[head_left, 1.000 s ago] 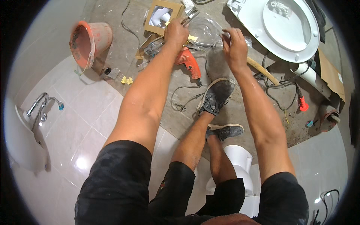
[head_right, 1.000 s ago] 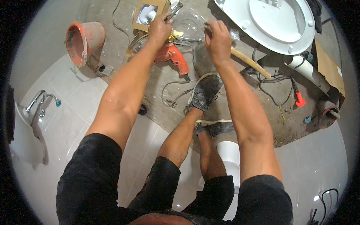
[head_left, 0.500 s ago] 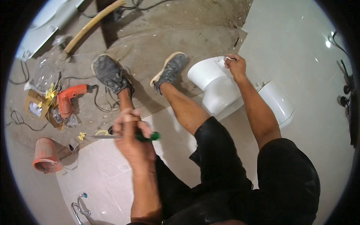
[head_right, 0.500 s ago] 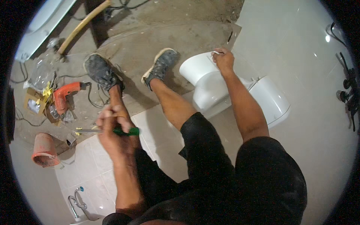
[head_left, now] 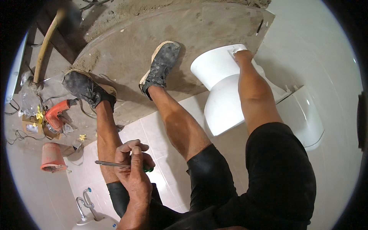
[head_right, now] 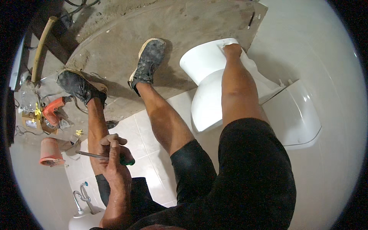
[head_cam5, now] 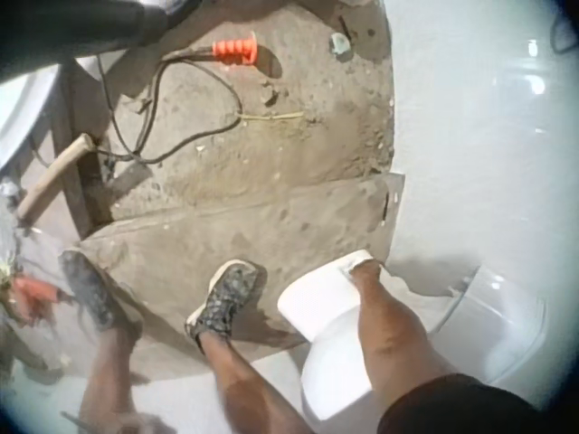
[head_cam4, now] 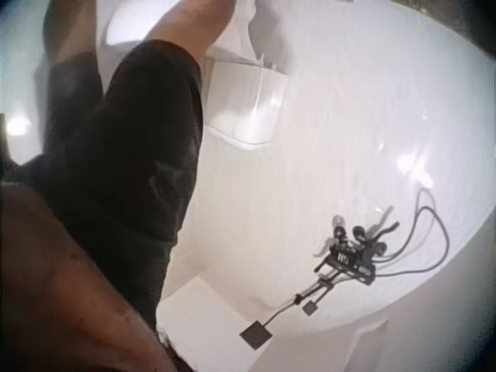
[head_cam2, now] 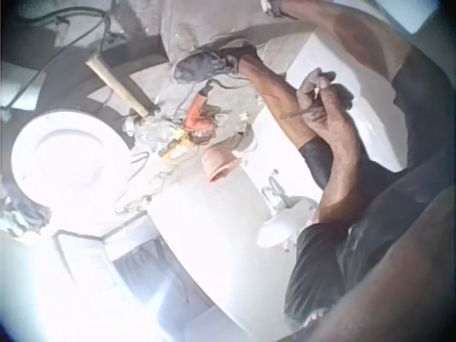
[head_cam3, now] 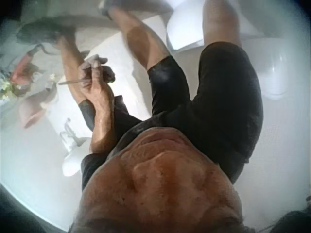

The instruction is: The person places a toilet tank onto the bowl and secures it before wrapping thread seal tape around a plumbing valve.

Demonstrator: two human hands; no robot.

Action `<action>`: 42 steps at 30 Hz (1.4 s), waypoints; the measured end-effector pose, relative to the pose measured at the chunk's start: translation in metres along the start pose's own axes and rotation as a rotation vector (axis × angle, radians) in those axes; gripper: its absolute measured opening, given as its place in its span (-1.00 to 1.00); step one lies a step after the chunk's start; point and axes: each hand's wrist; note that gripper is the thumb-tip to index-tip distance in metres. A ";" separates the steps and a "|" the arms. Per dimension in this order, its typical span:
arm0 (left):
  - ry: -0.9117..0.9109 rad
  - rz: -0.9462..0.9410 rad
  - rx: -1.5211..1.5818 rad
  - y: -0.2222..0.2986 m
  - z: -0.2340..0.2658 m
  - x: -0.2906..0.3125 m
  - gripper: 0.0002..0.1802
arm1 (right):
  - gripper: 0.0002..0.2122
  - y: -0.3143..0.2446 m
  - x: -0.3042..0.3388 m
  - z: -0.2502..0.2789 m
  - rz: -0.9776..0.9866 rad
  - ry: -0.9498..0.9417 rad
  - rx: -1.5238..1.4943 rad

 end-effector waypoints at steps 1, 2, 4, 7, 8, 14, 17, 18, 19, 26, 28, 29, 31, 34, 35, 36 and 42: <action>0.022 0.009 -0.008 0.000 -0.002 -0.004 -0.85 | -0.68 0.005 -0.008 -0.002 -0.010 -0.030 0.020; 0.042 0.016 -0.014 -0.001 -0.004 -0.007 -0.84 | -0.65 0.009 -0.015 -0.005 -0.023 -0.058 0.041; 0.062 0.043 -0.031 -0.002 -0.006 -0.006 -0.83 | -0.62 0.008 -0.021 -0.013 -0.108 -0.128 -0.117; 0.074 0.020 -0.032 -0.006 -0.013 -0.009 -0.81 | -0.59 0.010 -0.031 -0.016 -0.114 -0.191 -0.167; 0.079 0.003 -0.030 -0.007 -0.014 -0.009 -0.80 | -0.60 0.008 -0.031 -0.016 -0.127 -0.178 -0.159; 0.082 0.010 -0.028 0.000 -0.021 -0.014 -0.82 | -0.60 0.008 -0.032 -0.011 -0.109 -0.183 -0.027; 0.080 0.008 -0.009 0.000 -0.022 -0.015 -0.82 | -0.60 -0.004 -0.025 -0.016 -0.102 -0.143 0.003; 0.086 0.015 -0.003 0.001 -0.021 -0.014 -0.82 | -0.60 -0.011 -0.023 -0.020 -0.110 -0.094 0.008; 0.088 0.019 0.005 0.003 -0.022 -0.014 -0.83 | -0.61 -0.014 -0.024 -0.024 -0.124 -0.042 0.012; 0.086 0.007 -0.012 0.010 -0.034 -0.017 -0.82 | -0.62 0.015 -0.057 -0.058 -0.211 0.025 -0.272; 0.084 0.001 0.004 0.014 -0.039 -0.017 -0.83 | -0.67 0.020 -0.059 -0.060 -0.131 0.091 -0.260; 0.084 -0.003 0.009 0.016 -0.041 -0.018 -0.83 | -0.71 0.017 -0.059 -0.060 -0.210 0.107 -0.401; 0.085 -0.017 0.008 0.023 -0.045 -0.017 -0.84 | -0.78 0.008 -0.056 -0.056 -0.364 0.136 -0.683; 0.116 -0.054 -0.015 0.031 -0.050 -0.014 -0.84 | -0.84 -0.015 -0.039 -0.038 -0.351 0.210 -0.729; 0.114 -0.070 -0.017 0.033 -0.052 -0.014 -0.84 | -0.84 -0.010 -0.036 -0.036 -0.300 0.227 -0.726; 0.116 -0.072 -0.007 0.033 -0.053 -0.014 -0.84 | -0.84 -0.006 -0.033 -0.034 -0.248 0.244 -0.723; 0.081 -0.039 0.040 0.027 -0.058 -0.010 -0.81 | -0.72 0.016 -0.025 -0.036 -0.086 0.156 -0.733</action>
Point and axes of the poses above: each hand's wrist, its own x-axis away from the middle knuckle, its own z-axis out of the back of the hand, y = z × x, and after that the axes turned 4 degrees about -y, right-handed
